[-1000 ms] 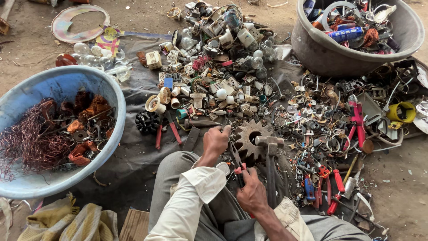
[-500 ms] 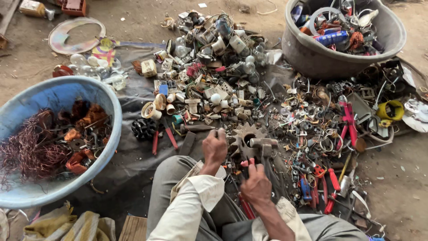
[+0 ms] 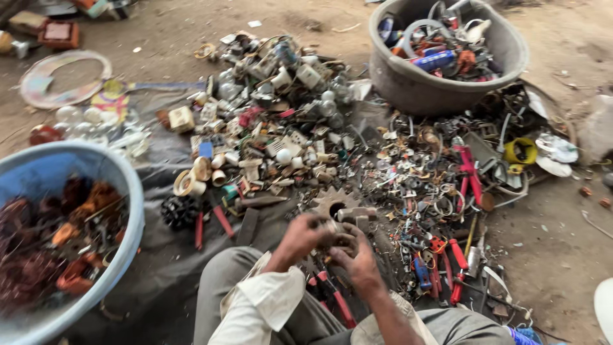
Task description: The person uses a hammer and pliers to dismantle components from a large metal gear and other scrap electronics while sitting on the ground.
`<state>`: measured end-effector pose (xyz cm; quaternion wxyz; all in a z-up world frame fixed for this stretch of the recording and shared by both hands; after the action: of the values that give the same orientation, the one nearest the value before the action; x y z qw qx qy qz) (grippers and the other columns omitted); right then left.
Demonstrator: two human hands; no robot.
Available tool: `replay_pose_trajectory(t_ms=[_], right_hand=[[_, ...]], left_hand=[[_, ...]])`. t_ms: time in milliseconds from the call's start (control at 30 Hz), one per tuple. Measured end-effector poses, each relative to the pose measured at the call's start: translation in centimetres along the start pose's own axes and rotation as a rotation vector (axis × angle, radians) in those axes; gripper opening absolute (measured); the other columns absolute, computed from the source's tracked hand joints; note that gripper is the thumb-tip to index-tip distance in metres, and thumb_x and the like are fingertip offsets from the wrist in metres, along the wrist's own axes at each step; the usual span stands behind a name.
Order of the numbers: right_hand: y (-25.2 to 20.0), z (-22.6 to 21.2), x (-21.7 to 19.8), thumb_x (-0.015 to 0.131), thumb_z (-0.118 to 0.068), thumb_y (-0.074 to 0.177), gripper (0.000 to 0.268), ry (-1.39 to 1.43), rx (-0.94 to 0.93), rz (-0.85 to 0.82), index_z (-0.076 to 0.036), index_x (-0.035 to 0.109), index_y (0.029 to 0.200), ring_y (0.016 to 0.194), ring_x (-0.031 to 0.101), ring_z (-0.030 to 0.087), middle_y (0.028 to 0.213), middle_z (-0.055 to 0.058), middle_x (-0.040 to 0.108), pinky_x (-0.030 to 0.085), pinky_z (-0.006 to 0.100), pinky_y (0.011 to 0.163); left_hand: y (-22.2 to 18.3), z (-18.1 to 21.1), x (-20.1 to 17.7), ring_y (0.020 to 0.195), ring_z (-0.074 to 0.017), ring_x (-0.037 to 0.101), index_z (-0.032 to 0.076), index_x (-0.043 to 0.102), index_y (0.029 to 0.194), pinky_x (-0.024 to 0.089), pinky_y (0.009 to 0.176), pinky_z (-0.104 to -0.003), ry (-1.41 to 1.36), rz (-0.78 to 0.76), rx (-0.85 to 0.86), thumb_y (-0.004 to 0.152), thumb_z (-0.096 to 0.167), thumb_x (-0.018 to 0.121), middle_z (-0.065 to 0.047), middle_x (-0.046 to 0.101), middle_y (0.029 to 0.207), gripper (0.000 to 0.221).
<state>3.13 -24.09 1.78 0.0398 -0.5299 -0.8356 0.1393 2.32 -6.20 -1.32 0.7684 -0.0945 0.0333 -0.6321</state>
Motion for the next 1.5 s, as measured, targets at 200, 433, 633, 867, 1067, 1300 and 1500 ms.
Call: replay_pose_trajectory(t_ms=[200, 433, 633, 867, 1067, 1300, 1500], right_hand=[[1.2, -3.2, -1.9, 0.085, -0.012, 0.077, 0.053, -0.373, 0.348, -0.253, -0.008, 0.066, 0.126, 0.087, 0.074, 0.021, 0.110, 0.013, 0.075, 0.065, 0.034, 0.078], [10.2, -19.6, -12.0, 0.082, -0.019, 0.087, 0.055, -1.069, 0.015, 0.344, -0.007, 0.056, 0.133, 0.079, 0.070, 0.026, 0.105, 0.015, 0.072, 0.057, 0.040, 0.065], [11.6, -25.6, -18.2, 0.080, -0.018, 0.090, 0.039, -0.843, -0.510, 0.588, -0.001, 0.062, 0.120, 0.081, 0.070, 0.022, 0.103, 0.014, 0.069, 0.059, 0.036, 0.064], [2.4, -5.3, -10.4, 0.068, -0.050, 0.090, 0.058, -1.037, -0.007, 0.051, -0.006, 0.069, 0.127, 0.111, 0.071, 0.030, 0.124, 0.017, 0.072, 0.056, 0.042, 0.095], [-5.1, -0.5, -4.8, 0.072, -0.031, 0.086, 0.060, -0.793, -0.042, 0.150, -0.008, 0.057, 0.140, 0.115, 0.070, 0.031, 0.127, 0.017, 0.070, 0.058, 0.039, 0.097], [-5.1, 0.5, -0.6, 0.052, -0.001, 0.094, 0.058, -1.020, -0.731, 0.093, -0.006, 0.049, 0.152, 0.132, 0.058, 0.038, 0.142, 0.022, 0.058, 0.047, 0.045, 0.113], [-4.2, 3.1, -4.2, 0.065, -0.018, 0.089, 0.054, -1.031, -0.461, 0.151, -0.005, 0.052, 0.139, 0.129, 0.058, 0.039, 0.139, 0.024, 0.059, 0.048, 0.046, 0.109]], left_hand=[[0.4, 1.2, -1.0, 0.090, -0.0255, 0.070, 0.005, 0.068, 0.119, 0.055, 0.079, -0.040, 0.412, 0.103, -0.316, 0.097, 0.046, 0.062, -0.016, 0.074, 0.105, 0.047], [1.4, 2.1, -3.5, 0.078, -0.0236, 0.076, 0.005, 0.075, 0.102, 0.055, 0.075, -0.037, 0.270, 0.305, -0.298, 0.090, 0.048, 0.066, -0.013, 0.078, 0.084, 0.046], [1.8, 1.9, -3.4, 0.077, -0.0230, 0.075, 0.004, 0.076, 0.100, 0.056, 0.075, -0.037, 0.288, 0.285, -0.311, 0.087, 0.045, 0.070, -0.012, 0.078, 0.082, 0.043], [1.4, 1.2, -3.4, 0.076, -0.0272, 0.075, 0.000, 0.077, 0.093, 0.055, 0.076, -0.040, 0.380, 0.274, -0.353, 0.089, 0.043, 0.071, -0.018, 0.078, 0.082, 0.043], [0.9, 0.2, -1.8, 0.081, -0.0361, 0.068, 0.002, 0.079, 0.094, 0.054, 0.075, -0.048, 0.586, 0.425, -0.122, 0.093, 0.036, 0.072, -0.021, 0.073, 0.085, 0.035], [-4.1, -2.6, 4.1, 0.072, -0.0322, 0.069, 0.004, 0.072, 0.121, 0.054, 0.063, -0.048, 0.203, 0.012, -0.260, 0.092, 0.025, 0.062, -0.014, 0.075, 0.082, 0.037], [-4.5, 2.2, -2.6, 0.067, -0.0236, 0.065, -0.005, 0.080, 0.087, 0.050, 0.063, -0.044, 0.109, 0.515, -0.052, 0.098, 0.038, 0.064, -0.014, 0.075, 0.078, 0.047]])
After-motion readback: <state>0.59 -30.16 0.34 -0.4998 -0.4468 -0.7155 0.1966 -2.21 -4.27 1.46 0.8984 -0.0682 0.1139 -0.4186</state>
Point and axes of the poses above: each hand's wrist, its own y-axis towards the middle knuckle, its own x-axis out of the palm, z = x × y, the point moved 2 cm from there along y, towards the middle knuckle
